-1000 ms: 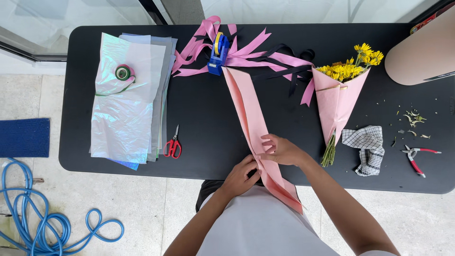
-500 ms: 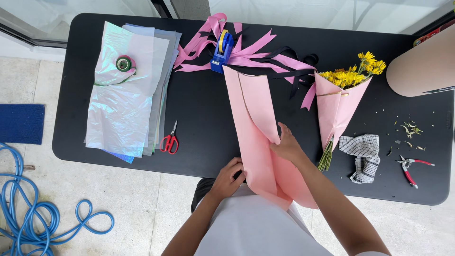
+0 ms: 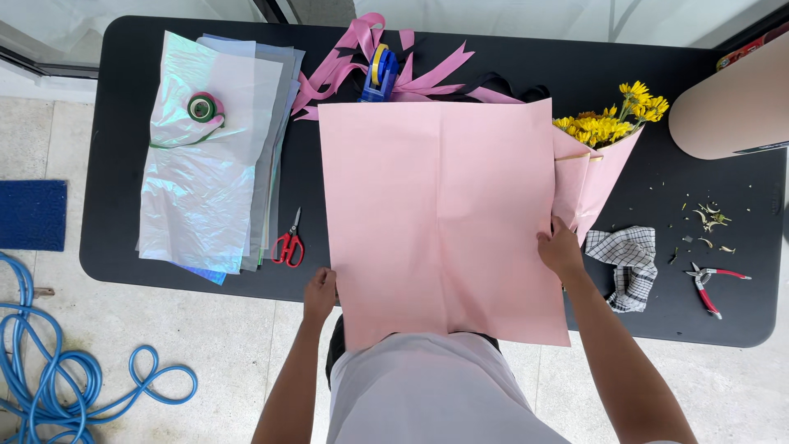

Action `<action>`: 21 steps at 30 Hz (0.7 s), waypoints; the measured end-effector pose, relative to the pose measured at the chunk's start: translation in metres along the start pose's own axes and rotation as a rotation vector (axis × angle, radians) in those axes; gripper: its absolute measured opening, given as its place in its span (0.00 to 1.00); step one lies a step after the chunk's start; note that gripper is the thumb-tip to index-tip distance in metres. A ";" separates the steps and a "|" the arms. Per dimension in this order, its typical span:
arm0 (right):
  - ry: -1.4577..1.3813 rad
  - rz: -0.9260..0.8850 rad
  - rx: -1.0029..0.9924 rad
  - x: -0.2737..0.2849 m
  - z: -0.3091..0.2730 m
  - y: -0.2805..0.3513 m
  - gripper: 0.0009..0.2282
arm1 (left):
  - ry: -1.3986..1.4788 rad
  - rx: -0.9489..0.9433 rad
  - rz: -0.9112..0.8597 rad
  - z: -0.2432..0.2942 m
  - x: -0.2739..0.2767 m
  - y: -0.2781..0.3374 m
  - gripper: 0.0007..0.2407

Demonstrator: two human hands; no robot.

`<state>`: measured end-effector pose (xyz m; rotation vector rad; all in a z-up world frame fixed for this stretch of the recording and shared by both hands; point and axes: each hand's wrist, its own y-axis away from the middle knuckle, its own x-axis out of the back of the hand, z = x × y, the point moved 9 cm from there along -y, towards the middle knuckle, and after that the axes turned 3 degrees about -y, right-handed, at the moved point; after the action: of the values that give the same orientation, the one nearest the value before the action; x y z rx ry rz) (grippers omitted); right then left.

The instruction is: The person wraps a bunch of yellow flowers in pink paper, secures the paper with tape, and then prepares more sheets of pink paper to continue wrapping.

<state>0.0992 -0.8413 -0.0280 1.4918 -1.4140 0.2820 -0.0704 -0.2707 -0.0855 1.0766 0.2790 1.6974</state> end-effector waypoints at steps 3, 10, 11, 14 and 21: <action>-0.044 -0.046 -0.061 -0.012 0.014 0.001 0.27 | -0.156 0.028 -0.001 -0.007 0.024 -0.023 0.14; -0.001 -0.017 -0.110 -0.044 0.046 0.003 0.32 | -0.422 -0.010 0.033 -0.027 0.042 -0.084 0.15; -0.075 0.023 -0.040 -0.038 0.024 0.025 0.29 | -0.406 -0.052 0.056 -0.015 0.046 -0.079 0.15; -0.011 0.073 0.147 -0.031 -0.023 0.085 0.25 | -0.376 -0.104 0.074 0.000 0.054 -0.078 0.14; 0.537 -0.157 0.500 -0.090 -0.008 0.140 0.35 | -0.426 -0.109 0.030 -0.005 0.073 -0.085 0.16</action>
<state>-0.0414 -0.7516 -0.0218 1.7394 -0.8194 0.9139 -0.0223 -0.1718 -0.1050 1.3301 -0.1009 1.4467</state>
